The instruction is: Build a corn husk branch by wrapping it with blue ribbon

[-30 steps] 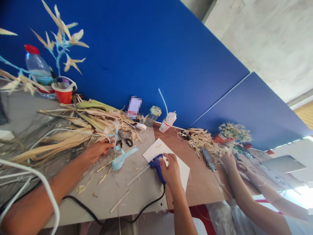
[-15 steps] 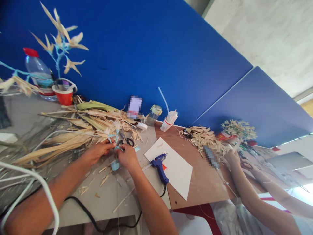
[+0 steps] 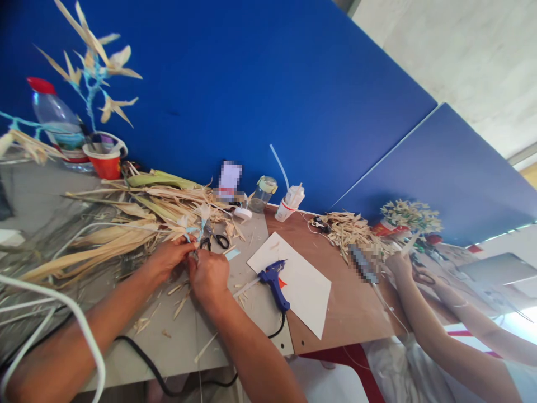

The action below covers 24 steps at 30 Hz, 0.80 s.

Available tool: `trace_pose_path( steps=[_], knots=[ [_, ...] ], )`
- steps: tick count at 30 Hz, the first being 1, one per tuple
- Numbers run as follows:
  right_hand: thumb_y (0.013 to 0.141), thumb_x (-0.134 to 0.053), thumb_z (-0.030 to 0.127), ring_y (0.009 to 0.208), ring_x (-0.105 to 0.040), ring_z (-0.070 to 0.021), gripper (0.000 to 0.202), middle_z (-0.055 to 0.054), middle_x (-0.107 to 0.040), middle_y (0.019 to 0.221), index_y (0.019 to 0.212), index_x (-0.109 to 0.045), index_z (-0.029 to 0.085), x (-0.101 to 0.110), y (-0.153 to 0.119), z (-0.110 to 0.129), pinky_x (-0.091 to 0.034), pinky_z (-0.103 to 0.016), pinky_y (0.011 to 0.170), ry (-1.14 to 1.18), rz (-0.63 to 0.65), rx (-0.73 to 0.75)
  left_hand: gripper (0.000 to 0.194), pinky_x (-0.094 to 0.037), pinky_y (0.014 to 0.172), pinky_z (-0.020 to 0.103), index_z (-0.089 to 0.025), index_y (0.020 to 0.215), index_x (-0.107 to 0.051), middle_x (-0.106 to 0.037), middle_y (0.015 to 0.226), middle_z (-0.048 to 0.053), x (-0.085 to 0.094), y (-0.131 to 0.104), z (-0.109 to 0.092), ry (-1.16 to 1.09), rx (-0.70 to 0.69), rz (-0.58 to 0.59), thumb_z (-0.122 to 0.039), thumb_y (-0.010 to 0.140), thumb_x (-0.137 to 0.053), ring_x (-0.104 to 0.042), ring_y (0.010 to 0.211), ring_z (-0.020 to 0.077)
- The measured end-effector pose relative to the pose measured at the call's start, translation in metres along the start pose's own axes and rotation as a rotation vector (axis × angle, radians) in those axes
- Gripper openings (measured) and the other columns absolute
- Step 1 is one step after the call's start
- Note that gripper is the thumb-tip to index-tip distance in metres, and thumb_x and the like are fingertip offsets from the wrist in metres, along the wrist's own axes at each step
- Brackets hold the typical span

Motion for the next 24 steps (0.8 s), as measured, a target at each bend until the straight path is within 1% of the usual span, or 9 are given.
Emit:
trace_pose_path(
  steps=[3, 7, 9, 12, 14, 16, 18, 20, 24],
  knots=[
    [0.092, -0.056, 0.028, 0.074, -0.068, -0.0224, 0.02, -0.013, -0.076, 0.083, 0.093, -0.07, 0.015, 0.001, 0.0, 0.006, -0.04, -0.03, 0.067, -0.127, -0.001, 0.088, 0.012, -0.036, 0.054, 0.026, -0.02, 0.06, -0.06, -0.054, 0.053, -0.006, -0.002, -0.001, -0.002, -0.041, 0.014, -0.029, -0.025, 0.052, -0.069, -0.048, 0.052, 0.0127],
    [0.09, -0.052, 0.019, 0.074, -0.068, -0.0225, 0.017, -0.013, -0.075, 0.082, 0.092, -0.068, 0.014, 0.003, 0.001, 0.006, -0.04, -0.03, 0.067, -0.163, -0.026, 0.091, 0.015, -0.032, 0.051, 0.025, -0.02, 0.058, -0.057, -0.048, 0.047, -0.007, -0.001, -0.004, -0.003, -0.024, 0.049, -0.045, -0.025, 0.054, -0.071, -0.044, 0.048, 0.0114],
    [0.088, -0.053, 0.017, 0.072, -0.067, -0.0216, 0.015, -0.012, -0.074, 0.081, 0.091, -0.068, 0.015, 0.003, 0.001, 0.003, -0.039, -0.029, 0.065, -0.13, -0.042, 0.079, 0.02, -0.029, 0.049, 0.025, -0.02, 0.056, -0.055, -0.045, 0.044, -0.007, 0.0, -0.007, -0.005, -0.001, 0.071, -0.017, -0.028, 0.055, -0.074, -0.04, 0.045, 0.011],
    [0.085, -0.052, 0.017, 0.064, -0.063, -0.0186, 0.014, -0.008, -0.072, 0.074, 0.086, -0.066, 0.016, 0.003, 0.001, -0.005, -0.036, -0.027, 0.059, 0.004, -0.085, 0.053, 0.023, -0.029, 0.048, 0.024, -0.019, 0.056, -0.056, -0.047, 0.046, -0.006, -0.001, -0.011, -0.012, 0.032, 0.071, 0.11, -0.031, 0.057, -0.075, -0.04, 0.046, 0.0103],
    [0.084, -0.05, 0.018, 0.057, -0.058, -0.016, 0.015, -0.004, -0.067, 0.066, 0.079, -0.064, 0.018, 0.005, 0.002, -0.012, -0.034, -0.025, 0.056, 0.16, -0.127, 0.034, 0.018, -0.035, 0.051, 0.023, -0.018, 0.062, -0.061, -0.055, 0.055, -0.004, -0.001, -0.013, -0.018, -0.001, 0.047, 0.191, -0.026, 0.055, -0.075, -0.045, 0.051, 0.01],
    [0.082, -0.048, 0.02, 0.053, -0.053, -0.014, 0.016, 0.0, -0.062, 0.06, 0.073, -0.061, 0.019, 0.007, 0.004, -0.017, -0.034, -0.024, 0.054, 0.345, -0.163, 0.015, 0.019, -0.039, 0.054, 0.023, -0.017, 0.068, -0.065, -0.06, 0.064, -0.002, -0.002, -0.015, -0.022, -0.08, 0.043, 0.269, -0.02, 0.053, -0.075, -0.048, 0.055, 0.0096],
    [0.08, -0.048, 0.022, 0.052, -0.049, -0.0129, 0.017, 0.003, -0.058, 0.057, 0.069, -0.06, 0.02, 0.01, 0.006, -0.019, -0.035, -0.023, 0.053, 0.511, -0.18, -0.013, 0.021, -0.04, 0.054, 0.022, -0.016, 0.072, -0.067, -0.063, 0.068, -0.001, -0.003, -0.016, -0.023, -0.17, 0.055, 0.311, -0.018, 0.053, -0.077, -0.048, 0.055, 0.0089],
    [0.077, -0.048, 0.024, 0.052, -0.047, -0.0127, 0.016, 0.004, -0.054, 0.055, 0.065, -0.058, 0.02, 0.014, 0.007, -0.019, -0.035, -0.023, 0.052, 0.629, -0.178, -0.054, 0.021, -0.04, 0.052, 0.021, -0.016, 0.074, -0.069, -0.065, 0.072, 0.001, -0.004, -0.016, -0.023, -0.25, 0.06, 0.321, -0.019, 0.055, -0.079, -0.046, 0.054, 0.0082],
    [0.073, -0.051, 0.025, 0.054, -0.045, -0.0129, 0.015, 0.004, -0.05, 0.054, 0.06, -0.058, 0.02, 0.019, 0.007, -0.015, -0.036, -0.024, 0.054, 0.754, -0.155, -0.084, 0.02, -0.04, 0.052, 0.02, -0.014, 0.073, -0.068, -0.068, 0.078, 0.004, -0.01, -0.017, -0.025, -0.351, 0.063, 0.395, -0.021, 0.061, -0.082, -0.044, 0.052, 0.0056]
  ],
)
Point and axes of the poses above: each hand's wrist, its own y-axis towards the middle knuckle, its own x-axis out of the back of the hand, z = x × y, the point moved 6 cm from there along y, towards the middle knuckle
